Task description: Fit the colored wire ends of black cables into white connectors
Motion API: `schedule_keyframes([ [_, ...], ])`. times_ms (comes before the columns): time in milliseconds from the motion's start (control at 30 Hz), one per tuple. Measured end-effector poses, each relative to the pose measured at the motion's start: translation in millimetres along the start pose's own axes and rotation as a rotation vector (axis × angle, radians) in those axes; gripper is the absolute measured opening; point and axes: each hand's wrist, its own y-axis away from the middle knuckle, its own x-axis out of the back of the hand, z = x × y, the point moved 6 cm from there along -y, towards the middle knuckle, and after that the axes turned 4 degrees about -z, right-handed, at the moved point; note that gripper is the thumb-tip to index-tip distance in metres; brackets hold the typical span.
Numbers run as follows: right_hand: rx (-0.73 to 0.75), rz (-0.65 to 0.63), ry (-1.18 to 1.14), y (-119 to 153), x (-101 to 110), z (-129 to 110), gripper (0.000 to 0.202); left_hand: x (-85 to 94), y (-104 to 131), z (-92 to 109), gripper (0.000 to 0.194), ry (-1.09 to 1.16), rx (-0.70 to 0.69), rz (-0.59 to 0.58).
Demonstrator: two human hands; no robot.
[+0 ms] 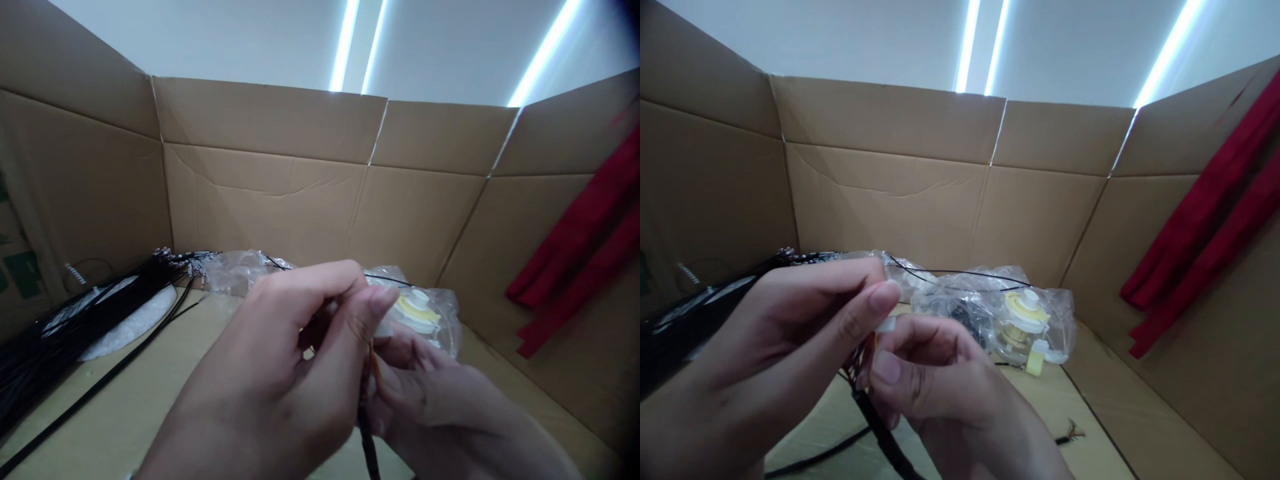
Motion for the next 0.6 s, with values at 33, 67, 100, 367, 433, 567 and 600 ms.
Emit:
schedule_keyframes([
  [33, 0.011, -0.003, 0.01, 0, -1, -1, 0.022, -1.1, -1, -1, 0.033, -0.005, 0.015, -0.012],
  [67, 0.021, 0.007, 0.018, 1, -1, -1, 0.021, -1.0, -1, 0, 0.033, -0.012, -0.001, -0.003],
  [100, 0.027, 0.038, 0.025, 2, 0, -1, 0.019, -0.8, -2, 1, 0.032, -0.025, -0.014, 0.003],
  [367, 0.076, 0.162, 0.112, 7, 2, -6, 0.017, 0.1, -5, -5, 0.033, -0.081, 0.052, 0.001],
  [433, 0.094, 0.171, 0.12, 5, 3, -7, 0.017, 1.5, -4, -2, 0.03, -0.082, -0.007, 0.032],
  [567, 0.125, 0.188, 0.118, 2, 5, -5, 0.016, -1.8, -5, 12, 0.029, 0.106, -0.038, 0.0],
  [600, 0.136, 0.186, 0.11, 1, 5, -4, 0.017, -2.6, -6, 14, 0.03, 0.156, 0.022, 0.003],
])
